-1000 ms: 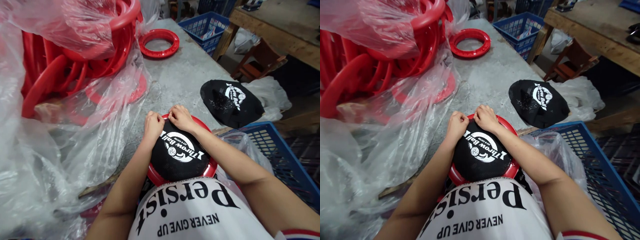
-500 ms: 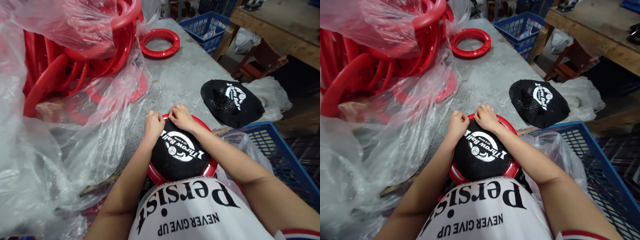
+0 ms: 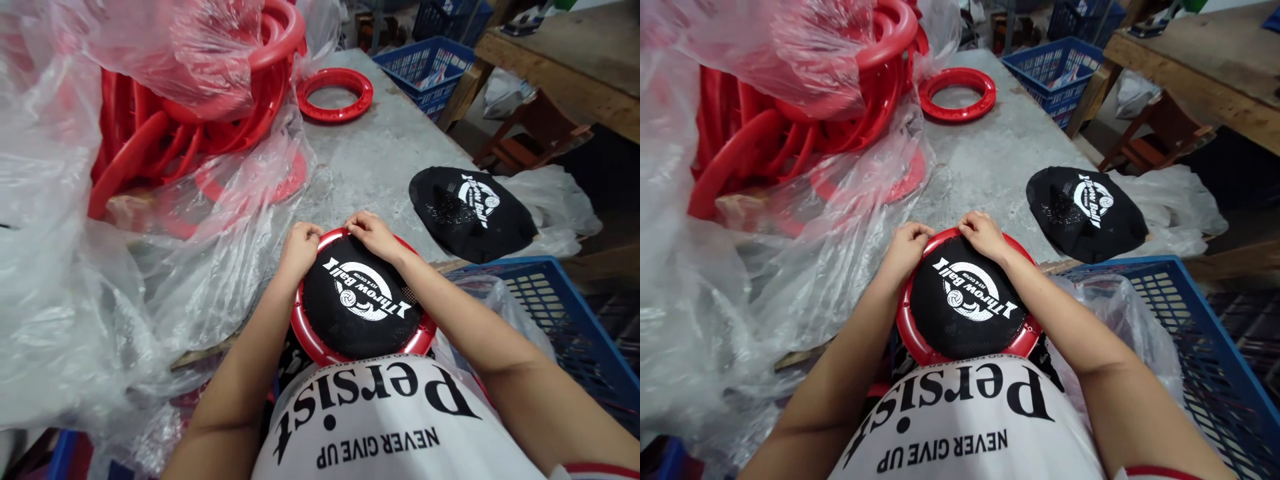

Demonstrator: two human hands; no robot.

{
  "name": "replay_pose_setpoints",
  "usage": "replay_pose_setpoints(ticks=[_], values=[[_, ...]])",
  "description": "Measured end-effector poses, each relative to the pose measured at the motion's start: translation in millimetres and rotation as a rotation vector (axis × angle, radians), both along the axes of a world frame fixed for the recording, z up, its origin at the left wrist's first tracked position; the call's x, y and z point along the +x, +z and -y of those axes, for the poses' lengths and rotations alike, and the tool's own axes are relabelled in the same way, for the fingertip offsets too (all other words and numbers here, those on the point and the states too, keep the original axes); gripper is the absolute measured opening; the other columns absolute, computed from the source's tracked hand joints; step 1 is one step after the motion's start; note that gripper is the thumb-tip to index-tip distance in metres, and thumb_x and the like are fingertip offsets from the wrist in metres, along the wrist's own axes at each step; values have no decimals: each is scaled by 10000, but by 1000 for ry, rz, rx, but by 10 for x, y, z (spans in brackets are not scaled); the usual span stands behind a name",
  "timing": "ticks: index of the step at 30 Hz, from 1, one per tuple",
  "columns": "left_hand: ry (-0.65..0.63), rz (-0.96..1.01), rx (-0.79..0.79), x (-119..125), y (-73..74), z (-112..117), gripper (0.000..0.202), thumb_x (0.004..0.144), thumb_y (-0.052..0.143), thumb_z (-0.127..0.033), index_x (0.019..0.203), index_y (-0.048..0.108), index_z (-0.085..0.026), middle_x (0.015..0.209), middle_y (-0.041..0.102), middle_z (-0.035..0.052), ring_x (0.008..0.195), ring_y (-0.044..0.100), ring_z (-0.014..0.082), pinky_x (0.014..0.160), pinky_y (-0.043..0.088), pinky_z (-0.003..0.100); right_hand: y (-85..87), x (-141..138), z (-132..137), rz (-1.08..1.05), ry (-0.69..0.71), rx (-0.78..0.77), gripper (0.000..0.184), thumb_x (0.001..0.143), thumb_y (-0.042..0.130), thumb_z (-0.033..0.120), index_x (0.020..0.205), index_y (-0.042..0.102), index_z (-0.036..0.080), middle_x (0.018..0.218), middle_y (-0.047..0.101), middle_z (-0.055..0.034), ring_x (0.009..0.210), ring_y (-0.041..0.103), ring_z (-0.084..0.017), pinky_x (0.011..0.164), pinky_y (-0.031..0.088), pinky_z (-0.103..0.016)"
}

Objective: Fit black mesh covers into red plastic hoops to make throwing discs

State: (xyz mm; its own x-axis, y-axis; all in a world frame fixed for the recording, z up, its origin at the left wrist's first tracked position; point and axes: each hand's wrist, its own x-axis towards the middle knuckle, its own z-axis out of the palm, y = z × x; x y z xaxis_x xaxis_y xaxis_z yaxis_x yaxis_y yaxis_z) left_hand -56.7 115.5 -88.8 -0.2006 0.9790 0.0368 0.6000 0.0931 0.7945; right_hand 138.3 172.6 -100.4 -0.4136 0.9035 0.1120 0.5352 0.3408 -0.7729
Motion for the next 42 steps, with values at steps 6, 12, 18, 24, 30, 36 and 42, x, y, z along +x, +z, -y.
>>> replay_pose_setpoints(ticks=[6,12,18,24,30,36,42], values=[[-143,-412,-16,30,17,267,183,881,562,-211,912,742,-200,1013,660,115,1054,581,295,1020,438,441,36,39,-5,-332,-114,-252,159,857,542,286,890,669,195,958,714,-29,925,638,-179,933,483,-339],[-164,-451,-34,96,-34,190,137,879,610,-225,919,735,-187,1078,636,122,1103,552,310,1027,428,451,120,103,-35,-474,-206,-400,128,791,626,279,860,685,190,905,723,-25,861,642,-160,898,497,-316],[-339,-340,-93,52,54,-148,120,805,673,-164,878,750,-219,1042,656,89,1100,580,286,1040,444,429,133,253,180,-443,-334,-445,138,768,657,318,817,664,189,850,718,-43,780,623,-166,808,520,-319],[-396,-251,-58,97,12,-230,88,810,657,-210,830,743,-216,981,649,65,1026,595,244,1026,458,417,164,316,292,-299,-324,-283,111,799,599,283,847,650,197,868,714,-38,819,623,-179,849,511,-337],[-350,-188,-77,154,-4,-257,57,791,661,-196,756,706,-194,888,629,38,886,593,198,910,492,361,280,75,58,-10,-93,-235,62,756,627,213,727,675,186,753,681,-12,739,586,-161,754,468,-291],[-288,-119,-65,187,-24,-256,100,791,644,-156,701,677,-184,853,621,27,820,579,176,838,476,330,121,-7,28,136,-19,-182,151,770,645,225,625,627,187,694,646,-2,733,569,-153,777,455,-289],[-252,-34,-5,194,-89,-225,121,791,621,-161,678,659,-184,843,620,14,827,583,159,857,484,313,-6,0,83,131,-82,-103,146,819,615,236,679,629,196,998,698,-42,963,600,-195,967,447,-373]])
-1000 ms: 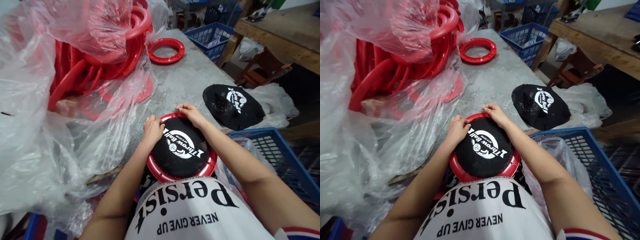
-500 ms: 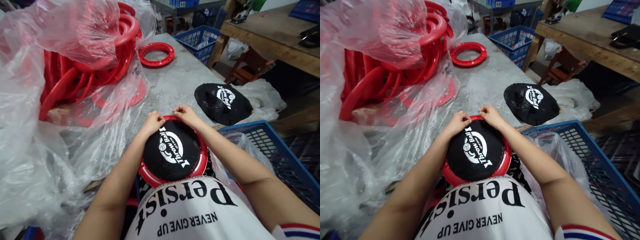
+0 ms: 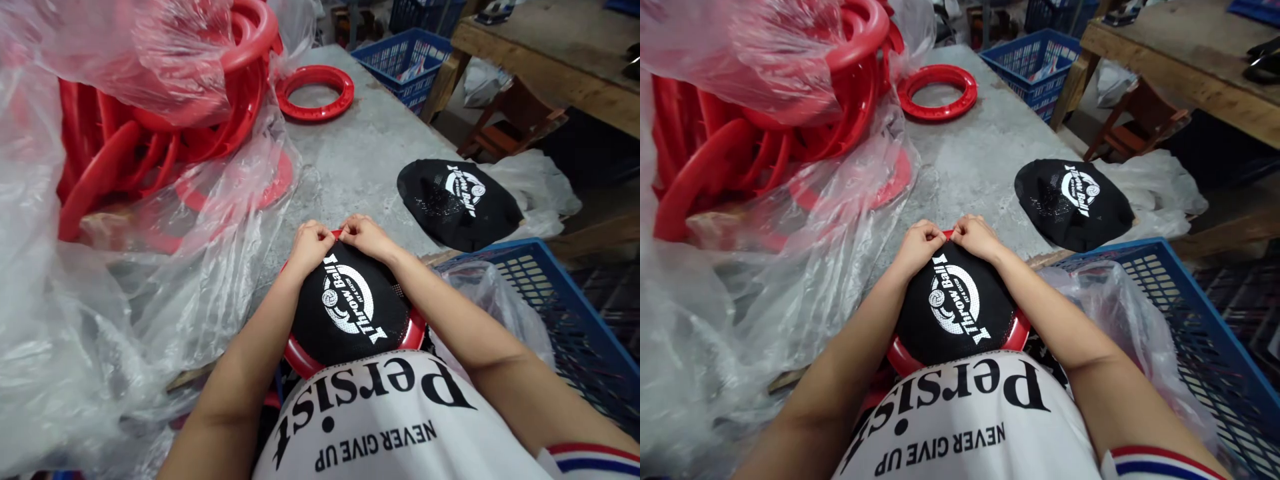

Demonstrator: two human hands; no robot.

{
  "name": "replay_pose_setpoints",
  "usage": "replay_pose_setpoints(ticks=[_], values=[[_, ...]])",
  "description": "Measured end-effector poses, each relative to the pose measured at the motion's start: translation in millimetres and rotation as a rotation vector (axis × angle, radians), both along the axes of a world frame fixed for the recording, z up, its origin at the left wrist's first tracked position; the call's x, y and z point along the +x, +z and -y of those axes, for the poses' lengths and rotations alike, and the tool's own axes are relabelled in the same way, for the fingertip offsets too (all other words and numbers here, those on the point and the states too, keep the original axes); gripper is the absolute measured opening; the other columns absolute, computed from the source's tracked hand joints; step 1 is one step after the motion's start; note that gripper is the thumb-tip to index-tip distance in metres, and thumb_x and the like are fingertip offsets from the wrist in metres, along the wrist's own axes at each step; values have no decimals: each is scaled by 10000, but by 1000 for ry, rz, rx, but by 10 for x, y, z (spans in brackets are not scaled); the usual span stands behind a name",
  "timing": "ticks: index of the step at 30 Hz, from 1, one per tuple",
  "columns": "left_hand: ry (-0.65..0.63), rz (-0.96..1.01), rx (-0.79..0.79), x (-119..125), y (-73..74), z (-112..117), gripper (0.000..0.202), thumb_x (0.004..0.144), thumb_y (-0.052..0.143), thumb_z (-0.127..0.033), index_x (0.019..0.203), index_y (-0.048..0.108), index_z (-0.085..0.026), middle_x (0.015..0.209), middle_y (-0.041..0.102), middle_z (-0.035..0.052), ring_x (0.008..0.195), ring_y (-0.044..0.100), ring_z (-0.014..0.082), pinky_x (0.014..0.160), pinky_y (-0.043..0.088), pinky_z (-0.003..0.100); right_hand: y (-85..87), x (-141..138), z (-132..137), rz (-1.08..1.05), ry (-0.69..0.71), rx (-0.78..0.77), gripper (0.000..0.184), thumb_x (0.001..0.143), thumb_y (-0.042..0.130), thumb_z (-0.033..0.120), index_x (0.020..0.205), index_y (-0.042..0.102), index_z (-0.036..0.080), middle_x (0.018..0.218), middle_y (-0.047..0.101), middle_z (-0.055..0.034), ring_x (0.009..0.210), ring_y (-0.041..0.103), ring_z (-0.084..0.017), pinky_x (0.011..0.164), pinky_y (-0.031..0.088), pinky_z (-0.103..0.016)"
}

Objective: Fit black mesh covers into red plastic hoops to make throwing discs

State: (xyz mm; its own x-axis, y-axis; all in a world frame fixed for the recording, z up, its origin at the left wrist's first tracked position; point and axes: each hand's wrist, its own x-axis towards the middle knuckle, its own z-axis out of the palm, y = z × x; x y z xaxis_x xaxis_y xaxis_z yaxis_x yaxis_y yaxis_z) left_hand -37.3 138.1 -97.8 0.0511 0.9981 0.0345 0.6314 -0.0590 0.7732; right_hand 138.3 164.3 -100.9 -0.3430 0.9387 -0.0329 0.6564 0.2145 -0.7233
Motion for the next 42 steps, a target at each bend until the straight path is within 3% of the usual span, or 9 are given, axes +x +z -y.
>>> replay_pose_setpoints(ticks=[4,25,33,39,42], values=[[14,34,18,-12,-14,13,123,796,601,-152,690,654,-184,866,625,21,837,591,158,858,489,313,-19,11,17,-17,1,16,154,843,603,265,703,617,202,1019,685,-40,1007,579,-208,1008,428,-400],[28,-189,77,16,56,100,139,802,561,-120,712,641,-189,954,643,68,1017,572,228,1026,444,405,0,-5,48,25,-12,17,152,842,614,274,708,623,202,993,679,-43,1014,564,-221,997,416,-413],[83,-268,66,40,52,103,144,798,574,-145,699,670,-184,1005,648,96,1053,557,260,1016,440,425,48,-30,66,51,-33,1,152,826,619,232,680,588,202,1035,686,-42,1030,555,-229,987,418,-413],[79,-134,42,-30,22,71,147,819,594,-196,742,719,-188,996,655,80,1042,562,251,1007,439,418,68,-49,57,80,-81,-13,55,822,619,224,823,668,199,1004,679,-61,979,561,-232,926,446,-401],[126,39,41,-63,-22,43,168,841,587,-246,783,728,-177,944,656,59,970,598,211,968,465,372,36,-38,34,38,-100,-5,132,818,620,211,933,683,202,1024,682,-57,964,573,-223,914,455,-395]])
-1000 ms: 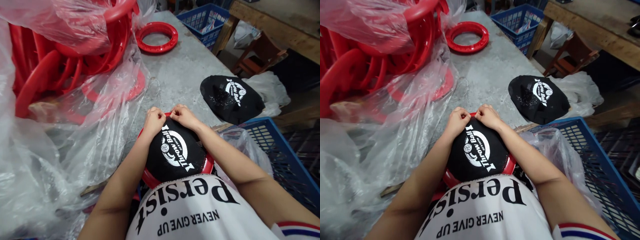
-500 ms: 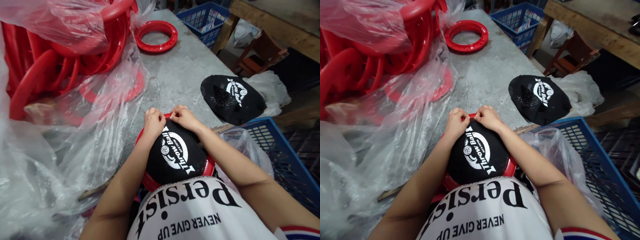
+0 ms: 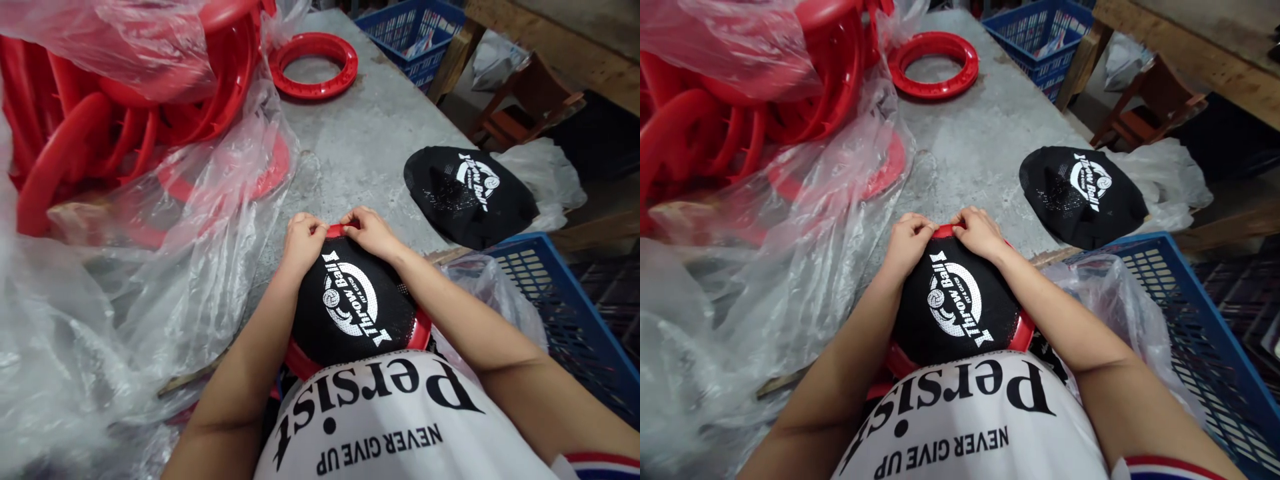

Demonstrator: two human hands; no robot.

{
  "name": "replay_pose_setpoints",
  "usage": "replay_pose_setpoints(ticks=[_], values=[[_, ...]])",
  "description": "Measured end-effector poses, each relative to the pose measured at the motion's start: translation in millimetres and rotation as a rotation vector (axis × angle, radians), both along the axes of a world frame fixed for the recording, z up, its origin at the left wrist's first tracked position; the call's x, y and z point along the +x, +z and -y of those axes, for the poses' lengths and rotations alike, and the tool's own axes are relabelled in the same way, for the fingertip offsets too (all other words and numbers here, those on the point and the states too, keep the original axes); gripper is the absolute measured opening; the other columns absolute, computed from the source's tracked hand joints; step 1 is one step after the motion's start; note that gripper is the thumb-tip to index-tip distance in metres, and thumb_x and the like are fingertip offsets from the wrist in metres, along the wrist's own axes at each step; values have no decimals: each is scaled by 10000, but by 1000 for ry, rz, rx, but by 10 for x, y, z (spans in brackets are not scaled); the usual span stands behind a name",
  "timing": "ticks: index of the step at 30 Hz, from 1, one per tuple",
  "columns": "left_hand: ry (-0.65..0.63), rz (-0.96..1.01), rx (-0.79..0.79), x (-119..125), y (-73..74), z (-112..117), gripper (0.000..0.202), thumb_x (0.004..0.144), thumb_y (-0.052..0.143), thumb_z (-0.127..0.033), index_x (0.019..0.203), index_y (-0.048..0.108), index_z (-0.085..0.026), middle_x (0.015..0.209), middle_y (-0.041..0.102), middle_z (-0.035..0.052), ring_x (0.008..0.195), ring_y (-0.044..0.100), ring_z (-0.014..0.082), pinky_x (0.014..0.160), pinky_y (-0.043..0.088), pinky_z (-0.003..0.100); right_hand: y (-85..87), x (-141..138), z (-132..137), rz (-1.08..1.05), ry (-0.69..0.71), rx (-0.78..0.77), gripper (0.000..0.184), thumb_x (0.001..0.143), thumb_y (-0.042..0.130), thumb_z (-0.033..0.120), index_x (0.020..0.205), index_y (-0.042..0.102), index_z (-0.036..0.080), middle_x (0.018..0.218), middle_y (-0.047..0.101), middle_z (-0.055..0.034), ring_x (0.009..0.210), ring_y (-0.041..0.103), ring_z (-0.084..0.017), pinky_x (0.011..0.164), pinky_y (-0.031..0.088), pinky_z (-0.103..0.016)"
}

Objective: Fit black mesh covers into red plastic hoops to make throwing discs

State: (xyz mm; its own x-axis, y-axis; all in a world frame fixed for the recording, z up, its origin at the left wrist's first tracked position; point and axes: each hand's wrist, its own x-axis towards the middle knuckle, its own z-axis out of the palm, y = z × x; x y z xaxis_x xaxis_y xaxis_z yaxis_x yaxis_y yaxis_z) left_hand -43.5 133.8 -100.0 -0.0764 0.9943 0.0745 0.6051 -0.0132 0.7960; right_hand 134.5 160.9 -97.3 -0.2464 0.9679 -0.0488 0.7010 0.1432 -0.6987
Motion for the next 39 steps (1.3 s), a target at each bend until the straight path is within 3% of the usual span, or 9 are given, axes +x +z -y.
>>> replay_pose_setpoints(ticks=[4,7,9,13,17,23,27,31,39], values=[[109,195,17,-9,-38,-40,179,835,568,-234,871,731,-168,946,685,41,916,627,175,933,486,322,-59,25,-28,-121,-24,-18,146,838,561,213,930,673,200,986,697,-43,905,591,-194,875,471,-360],[138,264,-71,-38,22,-45,228,849,524,-193,949,725,-157,971,709,55,905,644,174,926,500,323,-86,37,-34,-212,-60,-48,161,829,550,234,930,669,195,947,704,-34,871,602,-182,818,484,-323],[85,165,-117,-85,115,-16,233,848,511,-165,937,727,-158,993,714,71,934,648,191,948,500,344,-92,42,-33,-242,-63,-46,158,816,547,237,911,665,193,912,702,-27,854,603,-178,789,484,-304],[-75,-268,-109,-192,322,113,239,855,508,-137,872,743,-173,1051,703,113,1061,620,259,1038,452,421,-96,48,-39,-246,-58,-40,140,793,537,226,865,654,195,869,693,-19,831,604,-176,763,479,-293],[-130,-477,-150,-210,374,227,237,908,525,-206,944,757,-174,1112,679,134,1131,574,306,1075,417,463,-109,49,-60,-235,-49,-29,128,778,533,201,824,652,196,883,704,-20,831,614,-177,793,477,-305],[-156,-441,-7,-118,253,273,262,897,578,-193,1112,725,-225,1189,640,93,1200,515,285,1096,398,458,-161,43,-83,-300,-81,-26,188,764,536,199,877,685,188,881,722,-15,804,614,-168,758,469,-285],[-224,-503,-48,-136,196,266,229,904,596,-258,1085,737,-254,1207,622,83,1222,487,322,1089,368,550,-148,43,-85,-319,-76,-27,174,757,542,196,856,685,181,860,714,-9,804,613,-159,788,462,-285],[-222,-383,-65,-218,143,225,227,874,601,-254,1035,757,-219,1177,609,91,1186,531,292,1094,399,502,-73,34,-67,-425,-99,-102,133,748,571,213,832,666,172,783,682,4,727,577,-136,756,463,-273],[-6,-183,43,-384,203,401,286,868,524,-223,1055,734,-170,1120,672,108,1044,618,235,1027,478,430,131,83,-86,-712,-214,-172,111,682,605,189,784,648,187,754,670,-3,626,527,-113,674,483,-272]])
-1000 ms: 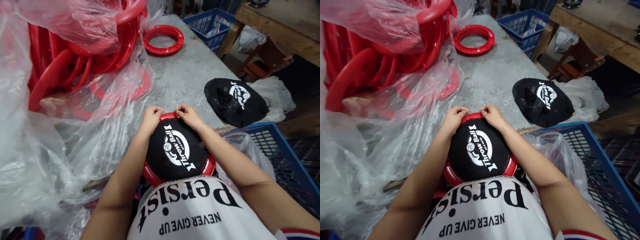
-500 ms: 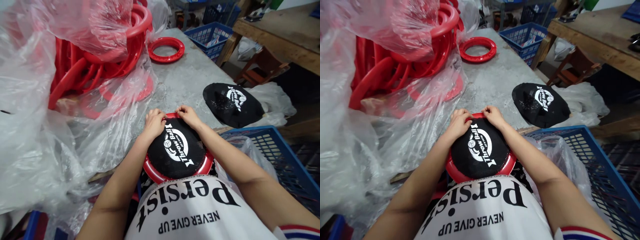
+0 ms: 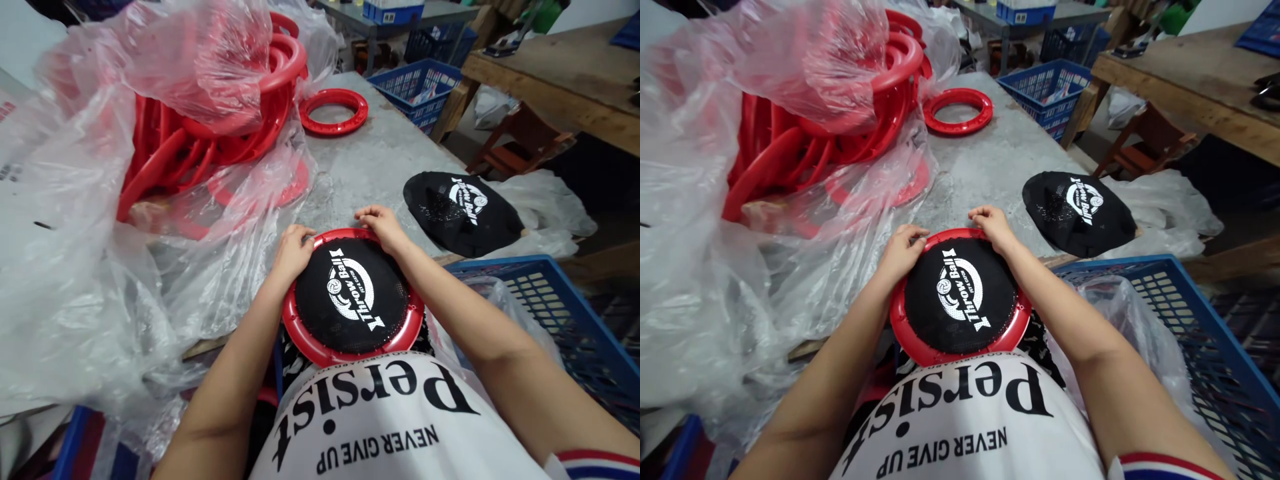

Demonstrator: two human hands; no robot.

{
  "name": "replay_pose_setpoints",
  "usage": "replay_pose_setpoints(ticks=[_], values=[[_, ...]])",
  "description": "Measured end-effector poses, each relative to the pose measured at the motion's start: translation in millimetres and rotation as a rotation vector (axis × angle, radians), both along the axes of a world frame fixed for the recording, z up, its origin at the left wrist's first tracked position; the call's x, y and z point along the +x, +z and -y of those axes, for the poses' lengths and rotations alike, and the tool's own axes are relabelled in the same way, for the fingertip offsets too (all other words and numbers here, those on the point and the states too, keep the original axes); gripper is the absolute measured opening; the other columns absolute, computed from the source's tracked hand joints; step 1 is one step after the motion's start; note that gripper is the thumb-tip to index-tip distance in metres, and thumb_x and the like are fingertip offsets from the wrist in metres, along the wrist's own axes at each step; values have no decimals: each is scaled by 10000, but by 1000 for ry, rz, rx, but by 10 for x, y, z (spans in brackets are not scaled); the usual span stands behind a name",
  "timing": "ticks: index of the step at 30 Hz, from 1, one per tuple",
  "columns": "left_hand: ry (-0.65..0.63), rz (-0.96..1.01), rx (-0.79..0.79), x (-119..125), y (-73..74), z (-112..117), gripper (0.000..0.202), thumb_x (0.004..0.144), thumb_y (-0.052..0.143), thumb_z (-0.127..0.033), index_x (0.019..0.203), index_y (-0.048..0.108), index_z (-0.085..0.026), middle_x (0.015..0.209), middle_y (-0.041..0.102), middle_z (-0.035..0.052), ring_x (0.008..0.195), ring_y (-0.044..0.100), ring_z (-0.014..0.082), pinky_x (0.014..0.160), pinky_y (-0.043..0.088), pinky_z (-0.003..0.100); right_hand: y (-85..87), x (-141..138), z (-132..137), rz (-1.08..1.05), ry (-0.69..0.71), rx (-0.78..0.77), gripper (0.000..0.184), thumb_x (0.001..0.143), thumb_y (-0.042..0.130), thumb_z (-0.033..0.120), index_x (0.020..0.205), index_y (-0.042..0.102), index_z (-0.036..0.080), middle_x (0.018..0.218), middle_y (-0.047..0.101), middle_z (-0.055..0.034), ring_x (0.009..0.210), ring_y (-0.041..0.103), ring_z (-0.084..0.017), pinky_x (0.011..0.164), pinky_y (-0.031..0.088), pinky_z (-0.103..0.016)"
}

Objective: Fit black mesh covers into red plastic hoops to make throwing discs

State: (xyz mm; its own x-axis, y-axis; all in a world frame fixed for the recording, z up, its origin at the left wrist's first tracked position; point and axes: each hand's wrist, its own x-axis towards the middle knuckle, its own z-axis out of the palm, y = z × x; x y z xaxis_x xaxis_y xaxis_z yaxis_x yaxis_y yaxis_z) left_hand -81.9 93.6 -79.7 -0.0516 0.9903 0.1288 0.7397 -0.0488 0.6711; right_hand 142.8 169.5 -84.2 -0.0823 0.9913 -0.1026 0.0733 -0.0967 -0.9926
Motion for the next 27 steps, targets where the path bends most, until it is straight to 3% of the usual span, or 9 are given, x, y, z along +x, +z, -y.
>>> replay_pose_setpoints(ticks=[6,11,13,17,19,22,25,27], values=[[30,-34,6,-233,98,486,321,882,502,-282,1103,705,-167,1147,690,116,1106,626,253,1046,475,441,275,594,182,-53,-79,221,161,702,693,256,851,699,193,904,735,-45,790,639,-154,808,532,-329],[91,-40,170,-331,59,1091,341,952,439,-328,1151,682,-194,1171,705,101,1129,634,231,1043,486,416,96,1173,871,142,-153,231,182,781,721,356,916,715,235,939,747,-64,880,693,-227,870,561,-426],[13,-122,219,-311,-5,1369,382,959,472,-393,1242,658,-216,1289,677,118,1241,595,255,1108,441,447,-35,1326,1229,308,-10,316,242,831,703,414,1030,726,279,1124,734,-90,1099,674,-285,1010,516,-505],[-373,-373,162,-227,-242,1720,608,935,509,-585,1453,538,-268,1573,468,134,1490,378,324,1225,284,528,-269,1403,1714,568,136,517,492,873,688,439,1351,611,352,1468,570,-103,1377,511,-332,1160,380,-604],[-424,-468,183,-204,-375,1696,658,944,492,-607,1506,478,-265,1603,424,145,1523,326,326,1237,262,530,-335,1294,1727,576,227,520,606,892,674,448,1466,501,362,1546,498,-101,1435,461,-320,1167,391,-589],[-285,-542,225,-177,-499,1433,568,995,451,-477,1516,464,-252,1627,372,168,1533,299,355,1224,258,590,-322,1105,1458,468,252,510,705,889,662,530,1523,438,319,1604,427,-115,1480,413,-305,1198,378,-545],[-204,-532,240,-131,-524,1133,554,1002,449,-379,1536,426,-237,1643,321,192,1504,338,401,1160,344,640,-235,1112,1179,324,9,494,582,918,593,569,1407,571,254,1439,603,-138,1339,570,-283,1119,470,-501],[-245,-520,255,-116,-523,1033,611,991,475,-369,1576,345,-251,1651,295,197,1476,380,414,1109,418,628,-224,1207,1212,280,-134,463,429,947,561,529,1242,677,239,1234,722,-118,1158,677,-256,1022,539,-465]])
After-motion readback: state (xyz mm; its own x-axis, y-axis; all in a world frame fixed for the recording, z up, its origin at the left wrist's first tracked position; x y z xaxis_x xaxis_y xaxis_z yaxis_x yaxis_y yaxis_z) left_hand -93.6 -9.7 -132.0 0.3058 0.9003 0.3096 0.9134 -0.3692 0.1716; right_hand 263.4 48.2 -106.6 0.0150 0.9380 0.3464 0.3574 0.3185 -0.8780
